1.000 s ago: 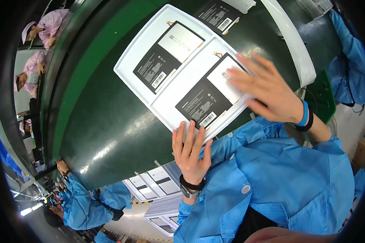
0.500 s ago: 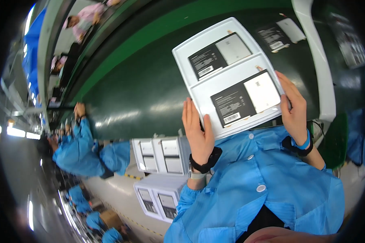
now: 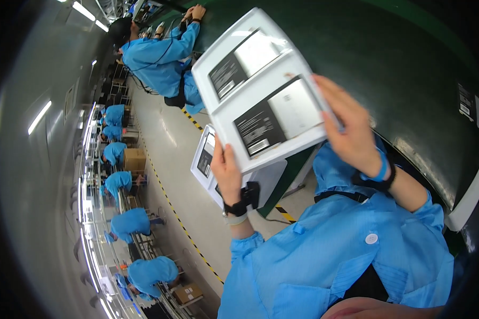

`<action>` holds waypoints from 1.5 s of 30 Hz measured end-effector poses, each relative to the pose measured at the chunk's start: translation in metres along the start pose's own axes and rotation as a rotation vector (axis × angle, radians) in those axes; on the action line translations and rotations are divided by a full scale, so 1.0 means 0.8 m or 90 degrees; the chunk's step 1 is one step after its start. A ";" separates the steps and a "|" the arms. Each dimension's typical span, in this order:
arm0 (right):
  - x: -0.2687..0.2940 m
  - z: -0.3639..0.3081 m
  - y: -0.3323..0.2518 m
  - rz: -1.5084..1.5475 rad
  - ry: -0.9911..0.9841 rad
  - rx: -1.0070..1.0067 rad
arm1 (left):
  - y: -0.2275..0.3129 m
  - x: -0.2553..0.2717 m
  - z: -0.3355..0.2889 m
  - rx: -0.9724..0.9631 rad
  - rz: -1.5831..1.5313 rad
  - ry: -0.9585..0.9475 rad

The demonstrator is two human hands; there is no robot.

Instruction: Applying regulatory and informational labels to electronic components on a production line.

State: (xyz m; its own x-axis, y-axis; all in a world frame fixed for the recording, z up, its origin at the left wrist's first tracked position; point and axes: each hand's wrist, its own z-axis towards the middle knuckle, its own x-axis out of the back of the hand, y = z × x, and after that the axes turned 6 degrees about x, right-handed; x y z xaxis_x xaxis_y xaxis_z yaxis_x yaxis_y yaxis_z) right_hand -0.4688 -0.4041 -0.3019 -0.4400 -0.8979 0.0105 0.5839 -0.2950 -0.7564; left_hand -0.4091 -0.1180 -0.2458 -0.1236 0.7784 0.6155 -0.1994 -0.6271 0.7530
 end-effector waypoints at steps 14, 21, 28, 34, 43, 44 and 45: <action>-0.293 -0.085 0.114 0.202 -0.429 -0.039 | -0.324 0.158 -0.138 0.229 0.355 0.209; -0.218 -0.040 0.216 -0.168 -0.322 0.145 | -0.359 0.152 -0.126 0.314 0.163 0.220; -0.171 -0.036 0.309 -0.228 -0.296 -0.308 | -0.371 0.182 -0.115 0.400 0.139 0.190; -0.163 -0.058 0.325 -0.056 -0.213 -0.412 | -0.342 0.178 -0.121 0.480 0.049 0.168; -0.174 -0.075 0.336 0.217 -0.110 -0.517 | -0.350 0.178 -0.130 0.468 0.008 0.151; -0.172 -0.073 0.334 0.247 -0.097 -0.528 | -0.351 0.176 -0.130 0.470 0.009 0.151; -0.187 -0.050 0.340 0.276 -0.084 -0.540 | -0.354 0.171 -0.126 0.439 0.007 0.144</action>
State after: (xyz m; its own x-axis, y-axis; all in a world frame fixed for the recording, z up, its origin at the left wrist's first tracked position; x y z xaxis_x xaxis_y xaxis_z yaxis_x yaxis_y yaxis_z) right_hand -0.2713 -0.3373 -0.5352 -0.1908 -0.9182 -0.3471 -0.0332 0.3594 -0.9326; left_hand -0.4678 0.1689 -0.3984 -0.3344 0.7128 0.6166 0.4515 -0.4531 0.7687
